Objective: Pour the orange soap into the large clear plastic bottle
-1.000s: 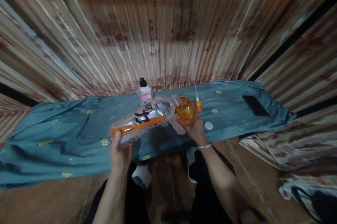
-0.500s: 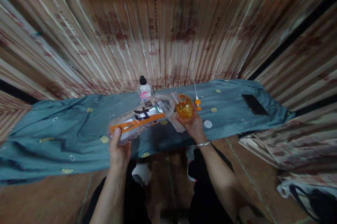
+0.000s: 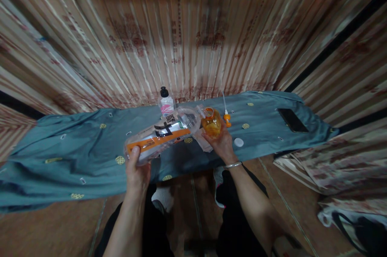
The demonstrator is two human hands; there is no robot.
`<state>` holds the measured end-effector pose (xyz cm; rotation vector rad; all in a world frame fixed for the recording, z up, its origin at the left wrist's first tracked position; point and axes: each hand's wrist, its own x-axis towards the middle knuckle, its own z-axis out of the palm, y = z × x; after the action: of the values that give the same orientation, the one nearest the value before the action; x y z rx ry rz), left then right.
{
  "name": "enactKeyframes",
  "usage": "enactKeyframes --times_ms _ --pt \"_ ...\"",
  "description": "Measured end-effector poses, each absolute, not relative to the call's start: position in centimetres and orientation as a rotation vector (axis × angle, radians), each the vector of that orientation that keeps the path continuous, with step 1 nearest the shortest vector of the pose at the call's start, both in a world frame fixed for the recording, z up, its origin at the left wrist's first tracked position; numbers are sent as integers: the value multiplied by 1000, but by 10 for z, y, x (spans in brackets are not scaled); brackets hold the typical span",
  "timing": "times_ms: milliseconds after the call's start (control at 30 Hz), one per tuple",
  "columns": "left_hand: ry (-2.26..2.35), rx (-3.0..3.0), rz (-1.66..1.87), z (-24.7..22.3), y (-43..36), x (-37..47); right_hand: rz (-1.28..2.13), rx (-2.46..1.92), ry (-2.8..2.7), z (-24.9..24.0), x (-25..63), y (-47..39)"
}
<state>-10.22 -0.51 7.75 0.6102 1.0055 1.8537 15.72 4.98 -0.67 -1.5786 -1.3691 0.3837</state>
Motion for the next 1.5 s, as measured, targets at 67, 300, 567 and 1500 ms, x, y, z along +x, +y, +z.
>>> enactKeyframes --times_ms 67,300,567,1500 --pt "1006 620 1849 78 -5 -102 382 -1568 -1363 -7 156 50" --pt "1007 619 1834 77 -5 -103 384 -1548 -1361 -9 156 50" --pt "1024 586 1820 75 -6 -106 369 -1566 -1379 -3 155 48" --pt "1050 604 1822 79 -8 -108 374 -1622 -1348 -1 151 46"
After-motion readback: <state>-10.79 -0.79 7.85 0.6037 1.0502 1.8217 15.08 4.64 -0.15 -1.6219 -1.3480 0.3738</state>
